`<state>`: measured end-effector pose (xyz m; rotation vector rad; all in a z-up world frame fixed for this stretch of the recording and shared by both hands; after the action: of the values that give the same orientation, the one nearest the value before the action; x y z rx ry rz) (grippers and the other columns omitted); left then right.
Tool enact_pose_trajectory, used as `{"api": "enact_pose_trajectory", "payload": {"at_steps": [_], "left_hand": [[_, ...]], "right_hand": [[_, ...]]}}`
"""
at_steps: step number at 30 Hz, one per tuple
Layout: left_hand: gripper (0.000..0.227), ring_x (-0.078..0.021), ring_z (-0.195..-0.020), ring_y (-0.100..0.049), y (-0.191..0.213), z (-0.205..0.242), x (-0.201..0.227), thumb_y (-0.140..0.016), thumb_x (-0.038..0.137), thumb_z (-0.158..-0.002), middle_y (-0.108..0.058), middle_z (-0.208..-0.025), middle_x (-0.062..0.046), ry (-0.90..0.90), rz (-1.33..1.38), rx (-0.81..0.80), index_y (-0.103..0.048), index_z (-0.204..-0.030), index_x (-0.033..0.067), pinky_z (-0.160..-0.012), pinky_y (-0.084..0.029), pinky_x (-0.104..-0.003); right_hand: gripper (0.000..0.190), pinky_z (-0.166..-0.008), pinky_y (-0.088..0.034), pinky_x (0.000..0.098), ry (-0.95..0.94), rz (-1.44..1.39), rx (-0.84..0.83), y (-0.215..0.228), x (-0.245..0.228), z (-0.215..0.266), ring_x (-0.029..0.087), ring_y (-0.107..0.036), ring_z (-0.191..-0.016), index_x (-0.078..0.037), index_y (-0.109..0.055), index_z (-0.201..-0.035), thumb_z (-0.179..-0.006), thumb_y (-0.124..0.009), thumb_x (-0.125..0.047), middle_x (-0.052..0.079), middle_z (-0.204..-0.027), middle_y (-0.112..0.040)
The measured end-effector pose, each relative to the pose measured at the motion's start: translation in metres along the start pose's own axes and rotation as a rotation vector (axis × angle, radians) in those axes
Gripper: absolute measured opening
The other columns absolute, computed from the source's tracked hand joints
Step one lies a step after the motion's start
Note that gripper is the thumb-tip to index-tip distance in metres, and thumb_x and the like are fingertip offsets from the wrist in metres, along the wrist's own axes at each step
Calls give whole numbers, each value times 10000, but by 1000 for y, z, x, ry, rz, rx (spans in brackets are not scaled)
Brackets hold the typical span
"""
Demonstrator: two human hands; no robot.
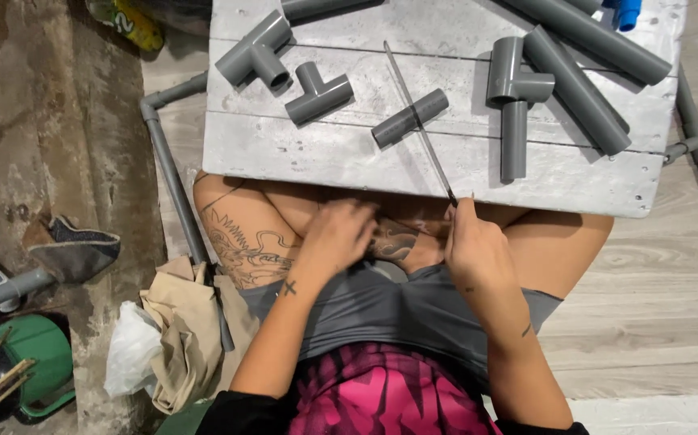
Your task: A person uses a hacksaw to cut through a small PVC pipe segment on a wooden board.
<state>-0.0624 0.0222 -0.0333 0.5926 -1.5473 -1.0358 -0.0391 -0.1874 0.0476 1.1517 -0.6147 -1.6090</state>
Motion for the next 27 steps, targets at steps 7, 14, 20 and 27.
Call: {"api": "enact_pose_trajectory", "payload": {"at_steps": [7, 14, 20, 27], "left_hand": [[54, -280, -760, -700, 51, -20, 43, -771, 115, -846, -739, -817, -89, -340, 167, 358, -757, -890, 87, -684, -571, -370], [373, -297, -1104, -599, 59, -76, 39, -781, 165, -915, -602, -1130, -94, -81, -73, 575, -659, -1254, 68, -857, -546, -421], [218, -244, -966, -633, 51, -90, 32, -783, 202, -928, -579, -947, -18, -44, 7, 592, -693, -1101, 106, -785, -542, -377], [218, -233, -935, -634, 48, -91, 27, -723, 251, -982, -552, -910, -5, -29, 34, 630, -698, -1141, 104, -769, -539, -369]], "right_hand": [[201, -487, -521, 460, -10, -36, -68, 9, -3, 0, 367, -650, -561, -8, -516, -1104, -1072, -342, -103, 222, -643, -651], [222, -506, -519, 454, -7, -43, -15, -15, 9, -3, 376, -676, -637, -65, -524, -1055, -1088, -352, -200, 178, -750, -692], [247, -500, -498, 459, 39, -84, -3, -9, 4, 1, 421, -665, -637, 19, -545, -1179, -1068, -371, -117, 202, -673, -664], [382, -526, -526, 550, 130, -23, 149, 22, -30, 18, 463, -698, -769, 8, -461, -1439, -1097, -348, -120, 229, -704, -647]]}}
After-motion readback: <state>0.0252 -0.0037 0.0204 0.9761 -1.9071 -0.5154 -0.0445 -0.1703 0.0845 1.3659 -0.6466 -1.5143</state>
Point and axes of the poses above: each hand's wrist, its own z-axis away from the middle knuckle, its own y-axis out of the back of the hand, x = y × z, the point moved 3 cm from there along -z, towards the middle knuckle
